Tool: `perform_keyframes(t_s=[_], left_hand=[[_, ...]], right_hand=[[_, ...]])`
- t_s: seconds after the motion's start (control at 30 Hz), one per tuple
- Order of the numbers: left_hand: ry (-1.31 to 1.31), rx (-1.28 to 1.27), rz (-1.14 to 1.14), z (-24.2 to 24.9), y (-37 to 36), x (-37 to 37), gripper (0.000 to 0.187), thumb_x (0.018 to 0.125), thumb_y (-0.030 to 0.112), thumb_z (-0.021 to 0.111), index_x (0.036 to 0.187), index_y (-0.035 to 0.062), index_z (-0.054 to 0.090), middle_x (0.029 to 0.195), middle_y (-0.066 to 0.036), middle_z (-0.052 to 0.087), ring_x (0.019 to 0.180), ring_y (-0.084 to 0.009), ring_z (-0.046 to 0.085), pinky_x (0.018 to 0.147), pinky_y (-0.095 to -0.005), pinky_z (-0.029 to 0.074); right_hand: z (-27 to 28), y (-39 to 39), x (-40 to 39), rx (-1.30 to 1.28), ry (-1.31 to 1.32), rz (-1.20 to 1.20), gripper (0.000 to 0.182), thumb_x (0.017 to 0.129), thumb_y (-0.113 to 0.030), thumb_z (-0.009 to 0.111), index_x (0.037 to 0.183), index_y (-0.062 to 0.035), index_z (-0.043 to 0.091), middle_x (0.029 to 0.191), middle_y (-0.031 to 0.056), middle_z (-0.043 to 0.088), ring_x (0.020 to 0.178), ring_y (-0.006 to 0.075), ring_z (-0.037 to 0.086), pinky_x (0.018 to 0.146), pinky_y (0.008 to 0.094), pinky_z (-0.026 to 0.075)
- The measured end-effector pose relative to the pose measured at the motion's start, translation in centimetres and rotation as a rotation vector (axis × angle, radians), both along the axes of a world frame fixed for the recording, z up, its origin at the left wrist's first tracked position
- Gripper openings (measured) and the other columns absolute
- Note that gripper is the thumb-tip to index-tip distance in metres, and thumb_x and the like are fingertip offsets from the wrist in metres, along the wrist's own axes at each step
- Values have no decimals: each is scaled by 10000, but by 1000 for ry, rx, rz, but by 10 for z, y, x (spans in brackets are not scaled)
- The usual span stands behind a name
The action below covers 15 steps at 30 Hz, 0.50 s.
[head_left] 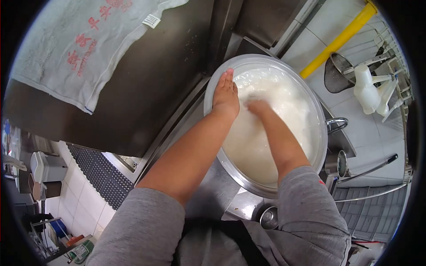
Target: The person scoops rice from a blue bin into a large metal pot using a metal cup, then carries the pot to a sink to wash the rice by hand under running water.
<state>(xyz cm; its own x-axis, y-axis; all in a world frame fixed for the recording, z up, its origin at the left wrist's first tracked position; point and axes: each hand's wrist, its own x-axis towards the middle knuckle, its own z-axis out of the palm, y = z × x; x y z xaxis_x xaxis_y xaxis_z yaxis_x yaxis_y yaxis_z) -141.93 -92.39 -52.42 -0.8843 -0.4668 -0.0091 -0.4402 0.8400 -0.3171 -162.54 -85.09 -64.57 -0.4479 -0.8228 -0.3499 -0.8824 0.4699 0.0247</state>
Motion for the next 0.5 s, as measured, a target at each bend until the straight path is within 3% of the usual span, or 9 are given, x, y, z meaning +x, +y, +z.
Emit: perform_keyframes(t_s=[0.03, 0.07, 0.1, 0.23, 0.33, 0.37, 0.43, 0.47, 0.5], left_hand=[[11, 41, -27, -7, -3, -1, 514, 943, 192, 252, 1429, 34, 312, 1546, -189, 66, 1441, -310, -2, 1151, -423, -63], [11, 32, -23, -7, -4, 0, 514, 943, 192, 252, 1429, 34, 312, 1546, -189, 66, 1441, -310, -2, 1151, -423, -63], [-11, 89, -52, -7, -4, 2, 509, 941, 197, 257, 1422, 49, 334, 1546, -171, 97, 1440, -291, 42, 1152, -419, -60], [-262, 70, -114, 5, 1, 7, 491, 936, 202, 270, 1398, 96, 399, 1519, -115, 249, 1418, -211, 200, 1154, -421, -46], [-353, 137, -179, 2, 2, 6, 469, 936, 200, 276, 1358, 119, 465, 1428, -94, 423, 1360, -177, 334, 1151, -437, -51], [-356, 189, -155, 0, 2, 4, 438, 928, 194, 323, 1307, 105, 525, 1337, -82, 527, 1304, -182, 418, 1151, -455, 3], [-393, 213, -208, 11, 7, 11, 421, 914, 187, 359, 1281, 110, 552, 1310, -71, 550, 1265, -198, 462, 1136, -460, 98], [-438, 232, -247, 15, 10, 14, 404, 901, 180, 396, 1254, 114, 579, 1283, -60, 574, 1225, -214, 505, 1122, -465, 194], [-433, 239, -262, 11, 12, 11, 404, 901, 180, 396, 1254, 114, 579, 1283, -60, 574, 1225, -214, 505, 1122, -465, 194]], right_hand=[[41, -2, 2, 252, -141, -207, 371, 807, -231, 552, 1143, -97, 634, 1246, 133, 578, 1190, 298, 513, 982, 420, 412], [41, 11, -9, 129, -124, -317, 378, 820, -198, 524, 1166, -81, 619, 1245, 155, 577, 1180, 308, 526, 993, 436, 400], [10, 29, -43, 34, -75, -253, 412, 840, -254, 529, 1209, -82, 595, 1269, 163, 560, 1186, 318, 524, 1003, 439, 387], [40, 95, -61, -75, 188, -277, 454, 858, -320, 534, 1240, -77, 575, 1299, 157, 539, 1208, 322, 504, 1016, 417, 377], [74, 141, -40, 175, 59, -453, 507, 882, -385, 510, 1280, -73, 540, 1321, 159, 520, 1217, 333, 493, 1021, 426, 370], [56, 161, -47, 221, 54, -400, 477, 887, -359, 507, 1250, -55, 563, 1297, 173, 536, 1193, 331, 513, 1000, 418, 388], [18, 198, -63, 344, 17, -293, 417, 879, -298, 504, 1177, -24, 600, 1229, 203, 566, 1132, 332, 553, 960, 416, 417], [-16, 216, -80, 481, -40, -119, 385, 866, -262, 504, 1135, -10, 615, 1186, 218, 580, 1094, 334, 571, 940, 421, 428], [-56, 236, -99, 592, -106, 133, 355, 854, -226, 505, 1092, 5, 629, 1143, 234, 595, 1055, 336, 589, 921, 427, 439]])
